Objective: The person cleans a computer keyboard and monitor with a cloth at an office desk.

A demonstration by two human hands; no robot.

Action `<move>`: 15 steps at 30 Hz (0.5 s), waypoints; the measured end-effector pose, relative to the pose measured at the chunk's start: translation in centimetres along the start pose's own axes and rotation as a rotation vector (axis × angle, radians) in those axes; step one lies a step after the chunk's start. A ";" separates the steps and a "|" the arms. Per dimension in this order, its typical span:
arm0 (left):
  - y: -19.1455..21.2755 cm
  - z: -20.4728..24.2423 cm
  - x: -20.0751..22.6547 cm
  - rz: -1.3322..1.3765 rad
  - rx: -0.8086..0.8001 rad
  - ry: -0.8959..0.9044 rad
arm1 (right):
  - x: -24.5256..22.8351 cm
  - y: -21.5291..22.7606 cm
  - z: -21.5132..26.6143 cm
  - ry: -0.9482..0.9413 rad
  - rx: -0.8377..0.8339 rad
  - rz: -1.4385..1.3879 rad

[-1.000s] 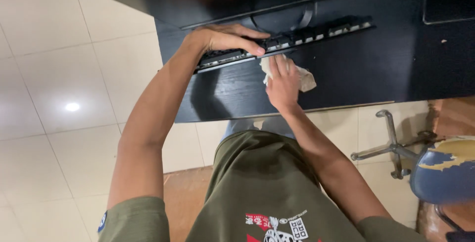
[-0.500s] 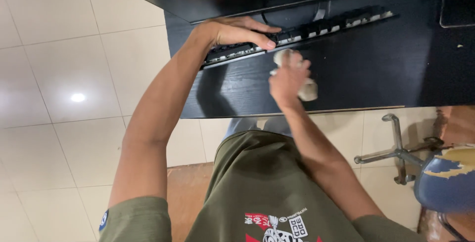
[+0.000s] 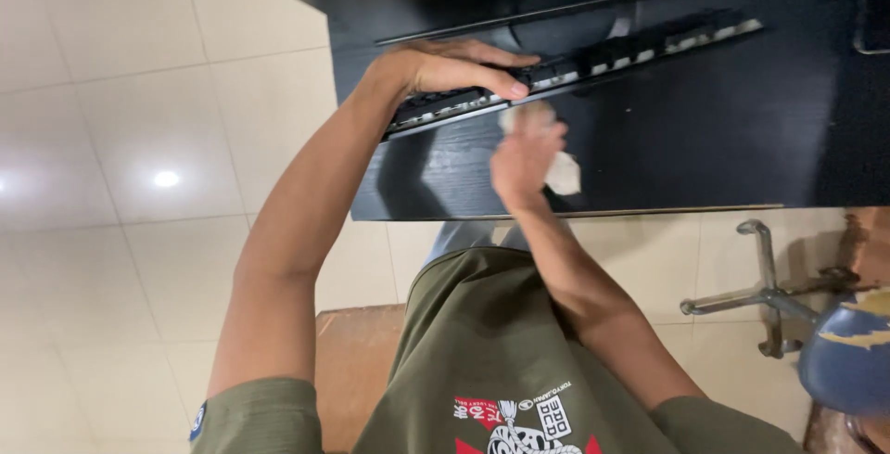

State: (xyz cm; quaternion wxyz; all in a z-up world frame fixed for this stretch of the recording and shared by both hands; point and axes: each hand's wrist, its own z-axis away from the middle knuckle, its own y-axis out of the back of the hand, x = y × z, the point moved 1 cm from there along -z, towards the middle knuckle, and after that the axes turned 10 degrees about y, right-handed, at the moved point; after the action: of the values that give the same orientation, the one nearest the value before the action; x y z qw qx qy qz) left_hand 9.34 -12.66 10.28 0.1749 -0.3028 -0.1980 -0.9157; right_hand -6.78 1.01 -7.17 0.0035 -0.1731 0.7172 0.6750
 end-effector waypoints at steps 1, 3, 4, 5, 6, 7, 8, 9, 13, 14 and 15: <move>-0.2 0.1 -0.4 0.006 0.001 0.009 | -1.9 -0.4 0.7 0.005 -0.006 -0.007; -0.3 0.2 -0.7 0.010 0.014 -0.019 | -5.8 -1.1 1.9 0.262 -0.161 -0.033; -0.3 0.8 -0.6 0.007 0.015 -0.013 | -6.3 -0.6 2.9 0.263 -0.160 -0.040; -0.3 1.1 -0.4 -0.006 0.032 0.028 | -6.6 0.0 3.9 0.356 -0.176 -0.098; -0.3 1.4 -0.2 -0.019 0.049 0.070 | -6.8 0.4 5.0 0.450 -0.191 -0.156; -0.3 0.8 -0.4 -0.016 0.042 0.067 | -4.9 0.5 5.8 0.445 -0.197 -0.154; -0.4 0.3 -0.7 -0.030 0.023 0.058 | -3.2 0.6 6.7 0.586 -0.158 -0.193; -0.1 -0.1 -1.1 -0.048 0.006 0.050 | -1.6 0.6 7.4 0.727 -0.113 -0.233; -0.2 0.4 0.0 -0.083 0.033 0.054 | 2.0 2.0 6.2 0.560 -0.259 -0.357; -0.2 0.1 0.1 -0.076 0.022 0.045 | 1.8 3.2 4.7 0.480 -0.201 -0.268; -0.7 -0.3 0.1 -0.065 0.002 0.035 | 1.6 4.5 3.9 0.393 -0.152 -0.179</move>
State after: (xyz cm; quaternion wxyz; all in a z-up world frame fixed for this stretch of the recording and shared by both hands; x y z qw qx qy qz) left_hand 8.80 -12.22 9.99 0.1487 -0.2800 -0.2054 -0.9259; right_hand -10.35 4.56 -3.51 -0.0896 -0.3638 0.6329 0.6775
